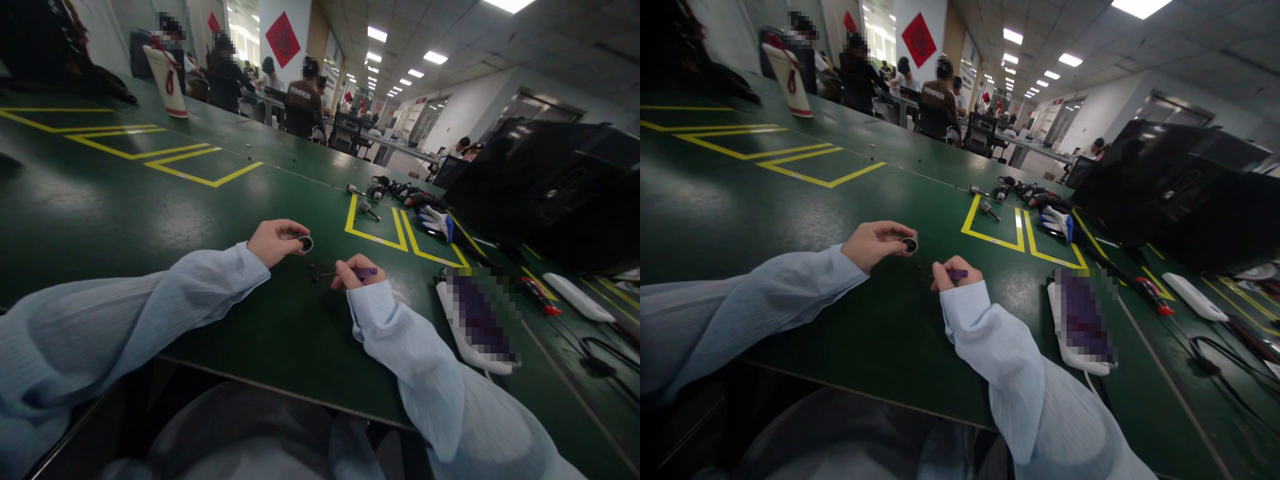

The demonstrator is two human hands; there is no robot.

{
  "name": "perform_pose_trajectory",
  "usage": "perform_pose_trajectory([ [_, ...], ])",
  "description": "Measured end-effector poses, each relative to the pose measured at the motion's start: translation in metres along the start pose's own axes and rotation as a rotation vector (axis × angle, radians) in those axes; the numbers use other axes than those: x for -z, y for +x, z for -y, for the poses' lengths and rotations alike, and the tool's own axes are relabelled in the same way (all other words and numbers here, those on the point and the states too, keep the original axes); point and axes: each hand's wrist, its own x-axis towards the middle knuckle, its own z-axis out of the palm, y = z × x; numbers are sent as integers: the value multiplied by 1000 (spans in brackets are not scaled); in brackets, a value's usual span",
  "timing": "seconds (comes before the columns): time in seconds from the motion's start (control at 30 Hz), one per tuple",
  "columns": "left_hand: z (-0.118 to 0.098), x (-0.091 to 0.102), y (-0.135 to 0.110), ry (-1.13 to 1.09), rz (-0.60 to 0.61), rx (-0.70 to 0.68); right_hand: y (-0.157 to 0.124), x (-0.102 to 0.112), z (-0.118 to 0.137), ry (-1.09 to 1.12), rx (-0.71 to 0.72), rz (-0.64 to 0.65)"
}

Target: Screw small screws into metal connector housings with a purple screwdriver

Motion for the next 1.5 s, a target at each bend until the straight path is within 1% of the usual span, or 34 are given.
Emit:
perform_pose_trajectory([
  [0.2, -1, -1, -1, -16, 9, 4, 1, 0, 0, 5, -37, 21],
  [0.27, 0, -1, -1, -19, 14, 1, 0, 1, 1, -11, -32, 36],
  [0.33, 1, 0, 0, -17, 22, -2, -1, 2, 2, -51, 3, 56],
  [0.4, 1, 0, 0, -16, 30, -3, -1, 3, 1, -138, 104, 90],
  [0.43, 2, 0, 0, -18, 31, -2, -1, 4, 0, -199, 193, 111],
  [0.57, 2, 0, 0, -28, 25, -3, -1, 8, -2, -515, 647, 215],
  [0.63, 1, 0, 0, -30, 24, -8, -1, 10, 0, -639, 798, 289],
  [0.73, 0, 0, -1, -23, 22, -10, -2, 13, 5, -715, 915, 394],
  [0.8, 0, 0, -1, -16, 20, -10, -2, 14, 7, -730, 957, 409],
  [0.87, 0, 0, -1, -14, 21, -18, -2, 14, 6, -733, 976, 396],
  [0.93, 1, 0, -1, -15, 25, -27, -1, 13, 3, -721, 951, 363],
  [1.03, 2, 1, -1, -16, 39, -35, 1, 13, -1, -660, 842, 272],
  [1.17, 2, 1, -1, -15, 42, -25, 1, 13, -3, -483, 620, 173],
  [1.37, 3, 2, -1, -7, 41, -26, 1, 13, 3, -182, 202, 126],
  [1.43, 2, 2, -1, -2, 40, -22, 2, 13, 4, -121, 108, 91],
  [1.5, 1, 2, -2, -1, 42, -16, 3, 12, 5, -78, 46, 54],
])
